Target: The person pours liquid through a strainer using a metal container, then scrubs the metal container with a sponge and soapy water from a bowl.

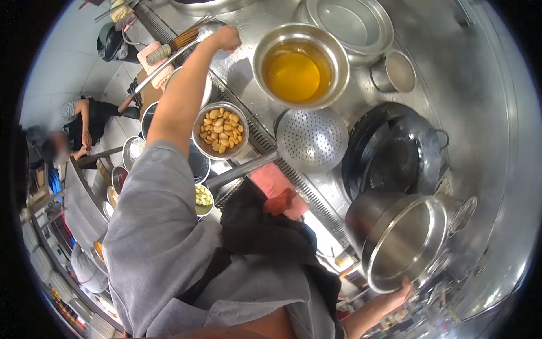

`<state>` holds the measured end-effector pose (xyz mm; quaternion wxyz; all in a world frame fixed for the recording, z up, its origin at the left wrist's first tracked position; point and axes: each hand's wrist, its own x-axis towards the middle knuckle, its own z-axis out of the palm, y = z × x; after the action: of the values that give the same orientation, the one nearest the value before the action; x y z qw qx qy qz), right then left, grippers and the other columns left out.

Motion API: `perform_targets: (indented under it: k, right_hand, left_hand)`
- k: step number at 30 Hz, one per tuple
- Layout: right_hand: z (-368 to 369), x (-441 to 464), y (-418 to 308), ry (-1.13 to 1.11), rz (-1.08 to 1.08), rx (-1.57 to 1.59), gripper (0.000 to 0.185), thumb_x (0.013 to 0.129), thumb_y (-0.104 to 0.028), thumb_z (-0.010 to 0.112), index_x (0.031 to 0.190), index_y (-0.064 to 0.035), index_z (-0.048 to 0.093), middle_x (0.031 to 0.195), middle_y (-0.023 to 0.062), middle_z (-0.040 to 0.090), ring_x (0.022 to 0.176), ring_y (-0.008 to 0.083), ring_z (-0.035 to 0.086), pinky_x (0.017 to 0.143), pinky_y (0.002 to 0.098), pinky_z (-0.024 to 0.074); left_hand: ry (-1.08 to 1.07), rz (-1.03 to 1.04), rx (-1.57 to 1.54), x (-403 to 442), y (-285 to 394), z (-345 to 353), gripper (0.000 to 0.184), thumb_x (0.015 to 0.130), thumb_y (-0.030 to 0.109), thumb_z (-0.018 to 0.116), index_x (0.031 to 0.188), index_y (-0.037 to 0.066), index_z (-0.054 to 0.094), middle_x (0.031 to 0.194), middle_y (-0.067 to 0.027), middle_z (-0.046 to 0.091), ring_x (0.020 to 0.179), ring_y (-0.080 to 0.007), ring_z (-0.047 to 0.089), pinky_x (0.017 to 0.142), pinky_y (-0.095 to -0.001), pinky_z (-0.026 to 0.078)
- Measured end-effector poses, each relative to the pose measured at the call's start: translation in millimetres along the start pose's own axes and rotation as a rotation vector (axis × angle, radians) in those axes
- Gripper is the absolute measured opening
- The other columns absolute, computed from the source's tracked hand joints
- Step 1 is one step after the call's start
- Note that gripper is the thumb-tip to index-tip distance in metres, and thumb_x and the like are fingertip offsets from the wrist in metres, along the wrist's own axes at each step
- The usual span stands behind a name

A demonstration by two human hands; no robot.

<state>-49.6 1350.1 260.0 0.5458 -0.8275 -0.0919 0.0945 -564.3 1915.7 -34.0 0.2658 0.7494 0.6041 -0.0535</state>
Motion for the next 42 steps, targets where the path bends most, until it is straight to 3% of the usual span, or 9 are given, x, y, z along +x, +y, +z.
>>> perform_targets:
  k: [10, 12, 15, 17, 20, 22, 26, 34, 42]
  right_hand:
    - [-67, 17, 31, 0.165, 0.08, 0.214, 0.022, 0.083, -0.013, 0.061, 0.096, 0.0045, 0.063, 0.092, 0.0109, 0.065, 0.083, 0.0197, 0.063, 0.075, 0.0295, 0.0506]
    - [-92, 17, 39, 0.189, 0.055, 0.231, 0.028, 0.081, -0.012, 0.061, 0.099, 0.0085, 0.062, 0.096, 0.0136, 0.065, 0.086, 0.0225, 0.064, 0.078, 0.0315, 0.0518]
    - [-127, 18, 52, 0.215, 0.058, 0.301, 0.025, 0.08, -0.01, 0.061, 0.097, 0.0084, 0.063, 0.095, 0.0136, 0.065, 0.085, 0.0225, 0.064, 0.077, 0.0316, 0.0512]
    - [-146, 15, 60, 0.233, 0.06, 0.321, 0.02, 0.079, -0.008, 0.06, 0.092, 0.0067, 0.064, 0.092, 0.0126, 0.064, 0.082, 0.0213, 0.063, 0.074, 0.0307, 0.0501]
    - [-170, 7, 66, 0.243, 0.063, 0.3, 0.021, 0.081, -0.006, 0.056, 0.095, 0.0072, 0.063, 0.093, 0.0135, 0.064, 0.082, 0.0214, 0.063, 0.074, 0.03, 0.0503]
    - [-191, 7, 79, 0.249, 0.086, 0.261, 0.025, 0.082, -0.008, 0.056, 0.1, 0.0073, 0.062, 0.095, 0.0127, 0.064, 0.086, 0.0214, 0.062, 0.077, 0.031, 0.049]
    - [-203, -1, 92, 0.266, 0.099, 0.134, 0.028, 0.083, -0.012, 0.055, 0.102, 0.0068, 0.062, 0.096, 0.0114, 0.063, 0.088, 0.0211, 0.061, 0.079, 0.0314, 0.047]
    - [-207, 16, 124, 0.314, 0.165, 0.245, 0.036, 0.079, -0.017, 0.062, 0.102, 0.0103, 0.062, 0.103, 0.0178, 0.061, 0.092, 0.026, 0.06, 0.083, 0.0366, 0.0485]
    - [-169, 22, 100, 0.263, 0.131, 0.271, 0.032, 0.078, -0.013, 0.064, 0.101, 0.0096, 0.061, 0.105, 0.0153, 0.06, 0.095, 0.0243, 0.059, 0.085, 0.0349, 0.0472]
  left_hand:
    - [-0.101, 0.481, -0.148, -219, 181, -21, 0.011, 0.082, 0.011, 0.064, 0.082, -0.001, 0.066, 0.069, -0.0122, 0.065, 0.06, -0.0188, 0.064, 0.059, -0.0326, 0.049]
    - [-0.353, 0.422, -0.208, -253, 244, 14, 0.013, 0.081, 0.012, 0.065, 0.083, -0.001, 0.065, 0.076, -0.0166, 0.066, 0.071, -0.029, 0.065, 0.065, -0.0382, 0.049]
    - [-0.46, 0.894, 0.053, -271, 319, 127, 0.018, 0.081, 0.019, 0.059, 0.084, 0.002, 0.067, 0.083, -0.021, 0.065, 0.081, -0.0379, 0.064, 0.075, -0.0485, 0.05]
    - [-0.615, 0.964, 0.033, -289, 380, 212, 0.031, 0.081, 0.017, 0.058, 0.108, 0.004, 0.065, 0.095, -0.0217, 0.066, 0.087, -0.04, 0.064, 0.08, -0.0491, 0.05]
    - [-0.325, 1.072, -0.102, -301, 390, 307, 0.051, 0.082, 0.023, 0.06, 0.129, 0.003, 0.055, 0.102, -0.0207, 0.067, 0.094, -0.0399, 0.064, 0.087, -0.0475, 0.05]
    - [-0.425, 0.888, -0.015, -313, 395, 277, 0.068, 0.082, 0.026, 0.065, 0.142, 0.004, 0.041, 0.109, -0.0238, 0.066, 0.098, -0.036, 0.065, 0.087, -0.0401, 0.051]
    - [-0.389, 0.567, -0.226, -290, 337, 187, 0.06, 0.081, 0.039, 0.07, 0.126, 0.002, 0.059, 0.105, -0.0216, 0.068, 0.093, -0.0305, 0.068, 0.084, -0.0381, 0.052]
    - [0.676, -0.132, -0.032, -192, 144, 9, 0.043, 0.082, 0.046, 0.058, 0.093, 0.008, 0.074, 0.071, -0.012, 0.07, 0.073, -0.0241, 0.07, 0.077, -0.0357, 0.052]
    - [0.135, -0.259, 0.037, -91, 130, -9, 0.035, 0.08, 0.029, 0.05, 0.085, 0.001, 0.071, 0.069, -0.0088, 0.071, 0.07, -0.02, 0.07, 0.077, -0.0321, 0.053]
